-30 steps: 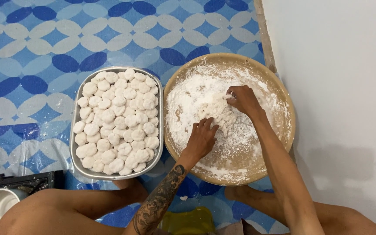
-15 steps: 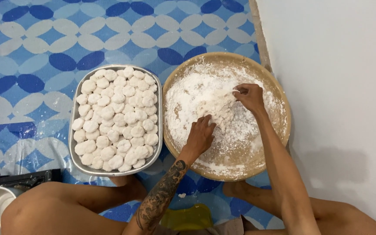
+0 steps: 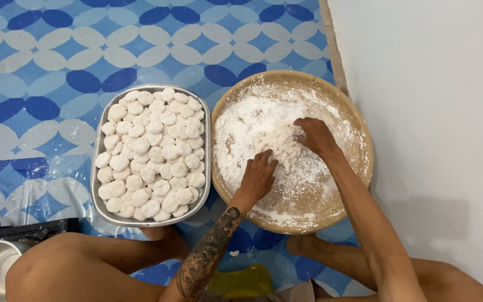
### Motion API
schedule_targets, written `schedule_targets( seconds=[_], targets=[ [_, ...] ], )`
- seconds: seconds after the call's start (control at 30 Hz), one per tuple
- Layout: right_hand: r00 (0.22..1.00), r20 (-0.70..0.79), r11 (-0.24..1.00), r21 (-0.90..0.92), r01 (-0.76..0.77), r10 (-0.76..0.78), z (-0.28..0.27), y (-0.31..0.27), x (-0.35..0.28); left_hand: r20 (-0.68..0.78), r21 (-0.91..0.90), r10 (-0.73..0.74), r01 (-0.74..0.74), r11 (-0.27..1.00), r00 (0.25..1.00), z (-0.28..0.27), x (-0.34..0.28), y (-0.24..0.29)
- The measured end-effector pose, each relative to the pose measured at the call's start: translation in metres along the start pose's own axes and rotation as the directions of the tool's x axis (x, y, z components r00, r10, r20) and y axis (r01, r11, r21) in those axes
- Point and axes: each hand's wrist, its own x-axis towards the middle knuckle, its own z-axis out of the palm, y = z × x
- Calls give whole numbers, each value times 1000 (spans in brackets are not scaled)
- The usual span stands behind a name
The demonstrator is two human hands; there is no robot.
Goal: The person takes pieces of dough from a wooden bowl, rolls them into small balls by hand, and places them into a metal tray. They continue this process with occasional assistance from another person's hands.
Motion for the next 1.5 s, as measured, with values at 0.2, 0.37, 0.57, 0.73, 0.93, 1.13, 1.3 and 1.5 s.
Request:
schedule_targets(
  seconds=[0.2,0.37,0.57,0.73,0.93,1.13,1.3,1.5],
  targets=[
    [994,-84,950,309,-43,72,-17,20,-1,-20,-15,7,-7,1000,1000,5,-2,-3],
    [975,-115,809,581,-91,192,-64,5,-13,-49,-9,12,-13,1000,999,8,-3,-4],
    [938,-104,566,817,-108,329,-89,-16,-29,-71,-22,24,-26,999,997,13,-5,-6],
    [916,-132,454,889,-59,378,-94,-14,-31,-72,-6,19,-19,1000,997,16,-4,-6],
    [874,-153,273,962,25,462,-109,-9,-33,-75,-16,13,-14,1000,997,15,-6,-5],
    [968,-102,184,981,59,230,-139,-61,-40,-40,-156,-34,27,987,999,0,-4,-6],
    [990,-60,365,931,9,128,-97,-110,-28,-349,-760,-293,-85,645,890,-31,-7,-12],
    [980,-199,569,805,165,-2,14,-132,32,-396,-864,-563,-86,496,726,-46,-19,-51]
  ],
)
